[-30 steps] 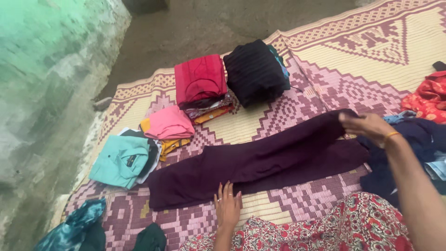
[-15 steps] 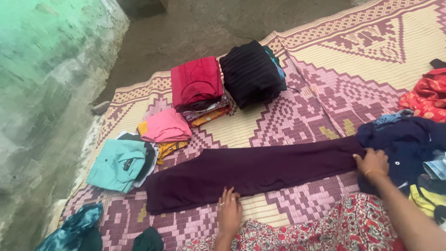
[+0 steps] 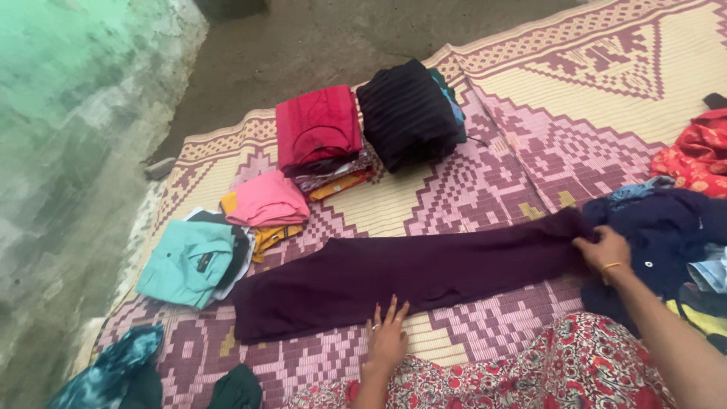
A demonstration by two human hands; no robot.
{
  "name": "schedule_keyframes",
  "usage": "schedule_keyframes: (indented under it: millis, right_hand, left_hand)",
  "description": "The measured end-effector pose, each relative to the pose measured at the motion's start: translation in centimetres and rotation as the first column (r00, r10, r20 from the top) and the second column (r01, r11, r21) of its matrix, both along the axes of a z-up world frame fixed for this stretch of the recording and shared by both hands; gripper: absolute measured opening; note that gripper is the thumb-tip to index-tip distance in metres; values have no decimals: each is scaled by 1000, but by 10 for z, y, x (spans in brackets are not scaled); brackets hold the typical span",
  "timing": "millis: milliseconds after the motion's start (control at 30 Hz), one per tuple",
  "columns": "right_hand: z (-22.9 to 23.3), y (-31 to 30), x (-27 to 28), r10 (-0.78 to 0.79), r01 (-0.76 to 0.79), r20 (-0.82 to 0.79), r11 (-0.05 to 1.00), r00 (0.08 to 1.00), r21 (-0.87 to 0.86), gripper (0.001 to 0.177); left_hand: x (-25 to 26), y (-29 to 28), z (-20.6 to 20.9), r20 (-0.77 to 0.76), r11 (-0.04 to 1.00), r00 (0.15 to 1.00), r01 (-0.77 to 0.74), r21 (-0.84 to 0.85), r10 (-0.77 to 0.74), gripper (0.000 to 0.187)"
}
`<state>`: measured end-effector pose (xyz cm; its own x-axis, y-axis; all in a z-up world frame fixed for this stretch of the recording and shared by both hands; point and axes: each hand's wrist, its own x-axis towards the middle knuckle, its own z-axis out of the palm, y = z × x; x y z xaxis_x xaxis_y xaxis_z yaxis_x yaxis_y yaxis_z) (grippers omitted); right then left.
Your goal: The person sits on a patterned mat and folds several garments one by one, including a blue floral top, a black top, a maroon top, and two pairs of jeans. Each item is smoothed, folded into a compact rectangle, and placed into a growing stack.
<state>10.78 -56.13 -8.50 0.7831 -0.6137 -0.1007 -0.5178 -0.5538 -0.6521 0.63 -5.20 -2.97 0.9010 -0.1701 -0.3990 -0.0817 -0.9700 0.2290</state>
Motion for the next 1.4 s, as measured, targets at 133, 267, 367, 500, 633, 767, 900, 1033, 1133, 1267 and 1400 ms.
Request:
schedule_keyframes:
  millis: [133,267,367,500,633,767,900,1033,1133,1267,1400]
  right_hand:
    - [19,-25,3,-112,108,278,994,954,29,58]
    - [52,-40,22,-255,260,461,964,850,55,48]
    - [87,-18,39,-97,133,567,991,818,-22,62]
    - [127,88,33,154,-148,666,987,730,-66,58]
    - [142,241,-6,224,-358,634,929,740,90,39]
    - [118,362,-51,522,-651,514,753,681,99,59]
    - [77,405,-83,827,-868,311,497,468,-18,67]
    - [50,373,-94,775,-787,-146,594,615,-166,60]
    - [41,331,-82,624,-727,-372,596,687,-341,59]
    - [21,285,-77,553,-719,-463,580,692,-383,67]
    - [-5,271,-73,663,-680,-186,644,725,-352,57]
  left_hand:
    - [-4,-25,11,-4,998,998,63,2,-63,76]
    - [-11,-69,13,-85,988,991,90,-123,-101,76]
    - [-12,-87,4,-163,906,986,-107,-410,43,71]
    - [-5,-74,-17,-295,492,941,-339,-802,168,74]
    - [17,-20,-32,-508,32,834,-526,-850,215,77]
    - [26,36,-48,-644,-353,741,-561,-749,191,88]
    - [20,57,-61,-759,-349,565,-674,-651,324,102]
    - [27,53,-71,-719,-260,503,-701,-664,479,104]
    - [46,50,-83,-657,-145,442,-753,-642,611,97]
    - [69,56,-110,-448,11,498,-678,-735,742,71]
    - [73,80,-122,-103,231,436,-646,-728,894,60]
